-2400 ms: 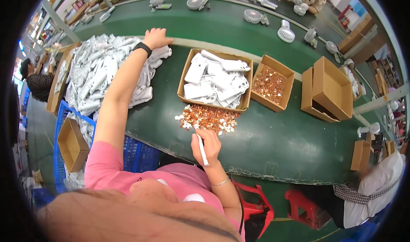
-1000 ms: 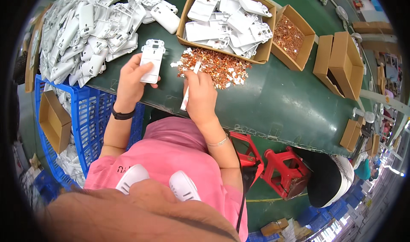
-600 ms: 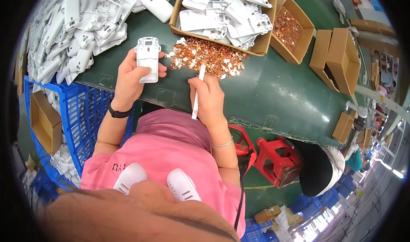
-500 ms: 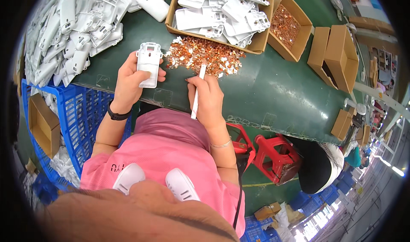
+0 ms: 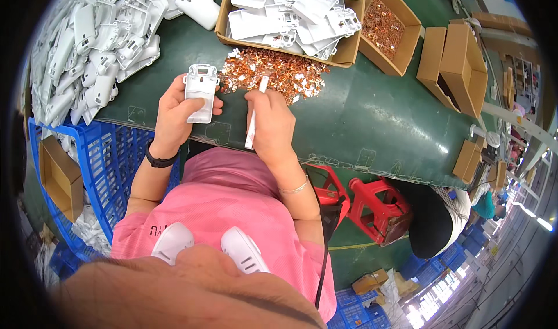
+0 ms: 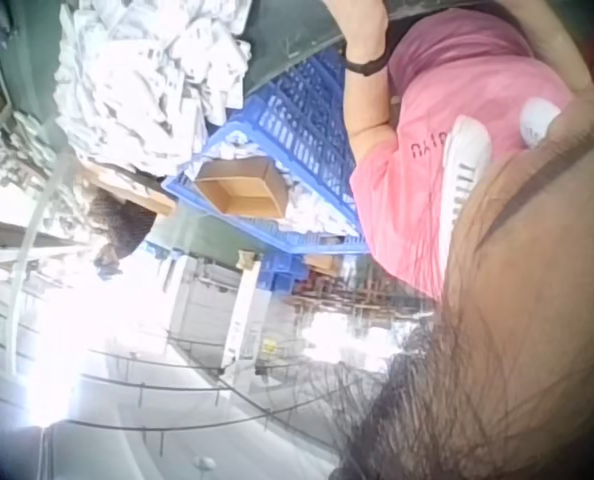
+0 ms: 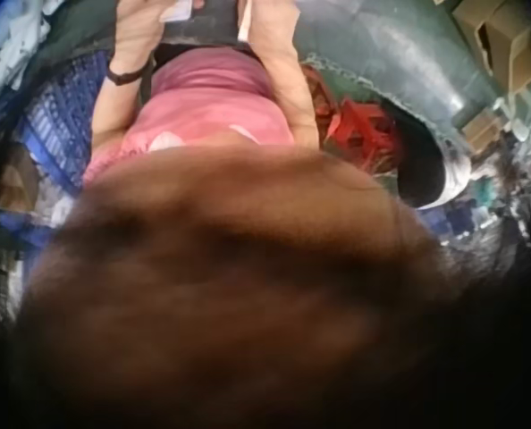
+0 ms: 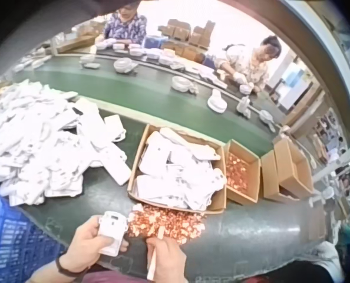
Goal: Manually inserting metal terminals into plastic housings at a factory assembly line workstation.
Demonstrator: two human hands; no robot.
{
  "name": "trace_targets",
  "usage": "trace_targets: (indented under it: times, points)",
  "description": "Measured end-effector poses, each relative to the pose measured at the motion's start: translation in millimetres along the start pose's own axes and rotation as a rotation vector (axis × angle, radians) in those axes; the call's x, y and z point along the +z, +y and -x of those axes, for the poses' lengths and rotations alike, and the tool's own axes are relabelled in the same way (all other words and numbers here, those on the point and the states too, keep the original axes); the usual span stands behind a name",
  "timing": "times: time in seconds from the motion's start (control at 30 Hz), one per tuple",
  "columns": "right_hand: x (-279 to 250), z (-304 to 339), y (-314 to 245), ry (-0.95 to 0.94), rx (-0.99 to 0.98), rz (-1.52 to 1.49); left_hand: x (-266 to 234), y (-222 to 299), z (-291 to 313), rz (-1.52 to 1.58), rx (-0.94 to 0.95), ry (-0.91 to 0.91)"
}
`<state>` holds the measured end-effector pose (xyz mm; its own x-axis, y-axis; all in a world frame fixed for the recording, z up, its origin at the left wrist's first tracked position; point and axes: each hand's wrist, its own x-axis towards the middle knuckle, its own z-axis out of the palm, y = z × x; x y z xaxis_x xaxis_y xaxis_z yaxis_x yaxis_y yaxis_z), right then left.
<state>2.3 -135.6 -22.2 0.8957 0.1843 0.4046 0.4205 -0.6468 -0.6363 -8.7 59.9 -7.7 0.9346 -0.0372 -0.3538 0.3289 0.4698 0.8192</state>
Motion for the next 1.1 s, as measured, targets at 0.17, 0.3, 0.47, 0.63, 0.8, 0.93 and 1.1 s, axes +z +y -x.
trace_targets:
  times: [0.17,0.3,0.47,0.63,0.8,0.93,1.1]
  points:
    - [2.1,-3.6,-1.1,0.125,-0.065,-0.133,10.8,-2.6,6.3,-0.026,-0.053,-0.038]
    - [-6.0,-15.0,-15.9,0.22,-0.217,-0.153,31.7,-7.4,14.3,-0.105,-0.1,-0.082]
    - [10.7,-12.3,-15.5,0.265,-0.284,-0.064,40.4,-19.2,17.1,-0.358,0.167,-0.081]
    - [1.7,-8.8,-18.7,0.297,-0.038,-0.207,42.1,-19.9,18.7,-0.325,0.061,-0.115]
    - [-18.2,-10.3,-15.3,-0.044,0.326,-0.591,50.2,-11.4,17.5,-0.476,0.152,-0.147]
    - [-19.0,-18.7,-13.6,-0.025,0.14,-0.451,44.7,-1.6,3.5,-0.997,0.416,-0.18]
    - [-8.8,-11.0,-5.8,0.095,0.187,-0.543,37.5,-10.7,-5.7,-1.055,0.424,-0.11]
